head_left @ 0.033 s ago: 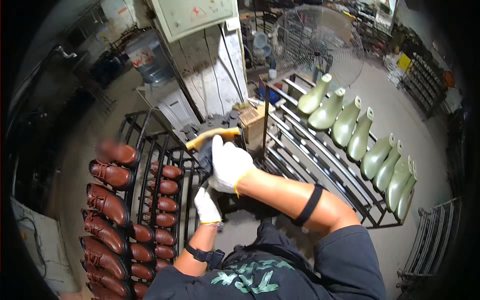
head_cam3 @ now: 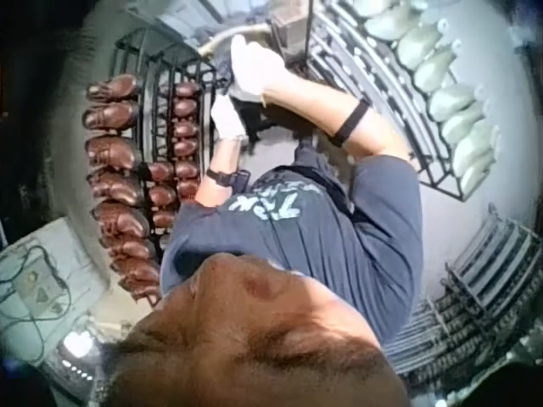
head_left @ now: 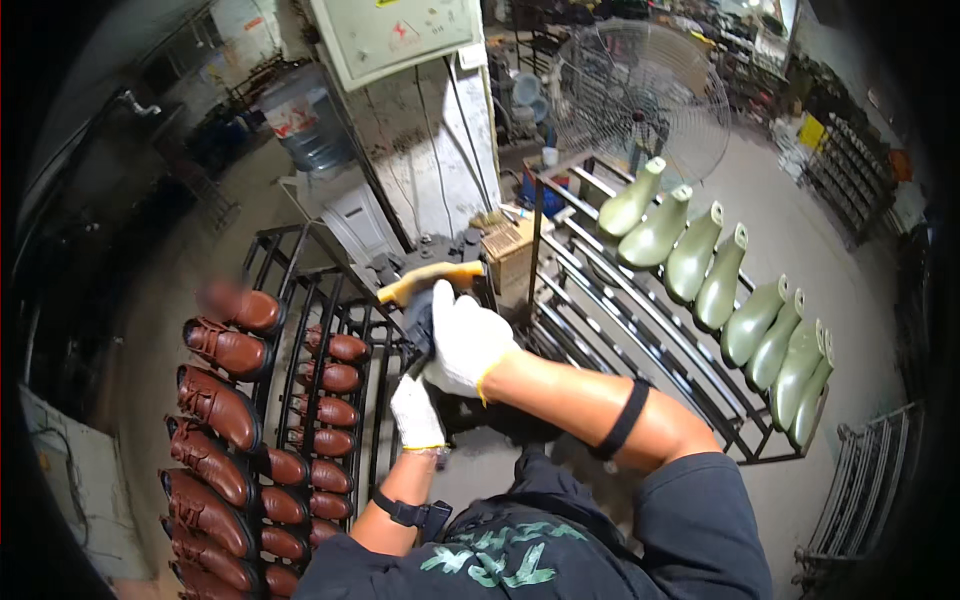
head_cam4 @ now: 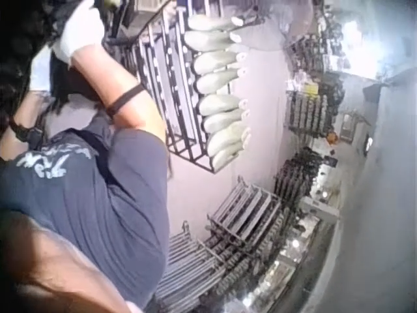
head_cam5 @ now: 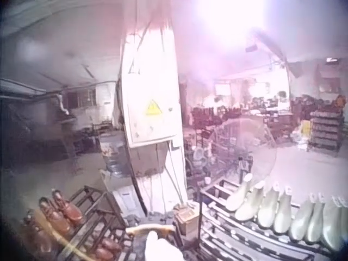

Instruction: The recorder is using a specialized machine to press or shape leather shoe uppers.

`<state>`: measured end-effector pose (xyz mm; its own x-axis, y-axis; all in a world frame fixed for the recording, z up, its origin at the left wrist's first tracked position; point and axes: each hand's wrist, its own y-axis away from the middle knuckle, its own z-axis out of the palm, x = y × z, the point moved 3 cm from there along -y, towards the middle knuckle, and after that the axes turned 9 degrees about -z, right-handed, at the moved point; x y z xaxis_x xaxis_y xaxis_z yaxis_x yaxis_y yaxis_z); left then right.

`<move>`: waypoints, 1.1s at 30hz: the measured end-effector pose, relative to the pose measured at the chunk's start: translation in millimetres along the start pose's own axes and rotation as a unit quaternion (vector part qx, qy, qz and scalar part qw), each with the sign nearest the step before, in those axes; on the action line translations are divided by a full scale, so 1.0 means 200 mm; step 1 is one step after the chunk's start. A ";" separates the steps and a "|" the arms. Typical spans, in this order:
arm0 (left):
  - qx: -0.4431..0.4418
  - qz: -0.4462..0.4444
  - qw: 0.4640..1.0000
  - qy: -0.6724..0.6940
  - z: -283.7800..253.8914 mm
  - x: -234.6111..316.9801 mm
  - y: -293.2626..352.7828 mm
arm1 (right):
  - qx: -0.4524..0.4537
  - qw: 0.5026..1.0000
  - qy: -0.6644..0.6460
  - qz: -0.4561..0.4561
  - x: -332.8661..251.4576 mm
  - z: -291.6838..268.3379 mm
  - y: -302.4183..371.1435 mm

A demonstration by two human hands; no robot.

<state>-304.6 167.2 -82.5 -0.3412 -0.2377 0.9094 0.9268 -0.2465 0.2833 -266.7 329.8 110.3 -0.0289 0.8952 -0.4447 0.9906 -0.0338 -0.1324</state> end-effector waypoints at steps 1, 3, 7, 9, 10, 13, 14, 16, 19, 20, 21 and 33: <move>0.023 0.019 0.996 -0.081 0.00 0.04 0.05 | -0.044 0.999 -0.005 -0.010 -0.02 -0.01 0.06; 0.027 -0.025 0.999 0.001 0.04 0.03 0.15 | -0.029 0.999 0.016 -0.018 -0.03 -0.02 0.11; -0.034 -0.075 0.996 -0.023 -0.04 -0.04 0.38 | -0.030 0.998 0.059 -0.002 -0.08 0.02 0.06; -0.028 -0.095 0.995 -0.020 -0.10 -0.04 0.39 | -0.030 0.997 0.076 0.005 -0.09 -0.05 0.02; -0.017 -0.089 0.994 -0.055 -0.15 -0.04 0.40 | -0.027 0.997 0.073 0.013 -0.11 -0.07 0.00; -0.024 -0.010 0.999 -0.040 -0.13 0.00 0.34 | -0.008 0.996 0.078 0.051 -0.11 -0.04 -0.15; -0.040 -0.001 0.999 -0.013 -0.10 0.03 0.26 | 0.006 0.994 0.094 0.057 -0.09 0.01 -0.20; 0.027 0.132 0.905 -0.402 -0.03 0.15 0.14 | 0.014 0.993 0.094 0.073 -0.06 0.05 -0.14; -0.062 0.117 0.991 0.008 0.00 0.11 0.08 | -0.054 0.995 0.081 0.031 -0.07 0.03 -0.02; -0.073 0.195 0.971 -0.113 -0.01 0.07 0.02 | -0.038 0.999 0.023 0.027 0.01 0.03 0.00; -0.134 0.044 0.969 0.201 -0.10 -0.07 -0.09 | -0.046 0.995 -0.078 0.040 0.07 0.03 0.02; -0.109 -0.183 0.975 0.069 0.06 0.44 0.11 | 0.057 0.841 -0.494 0.214 0.04 0.40 0.26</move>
<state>-312.5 152.5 6.6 -0.6750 -0.2174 0.7050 0.6886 -0.5288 0.4962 -225.9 298.5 28.8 0.1751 -0.0144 -0.9844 0.9207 -0.3519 0.1689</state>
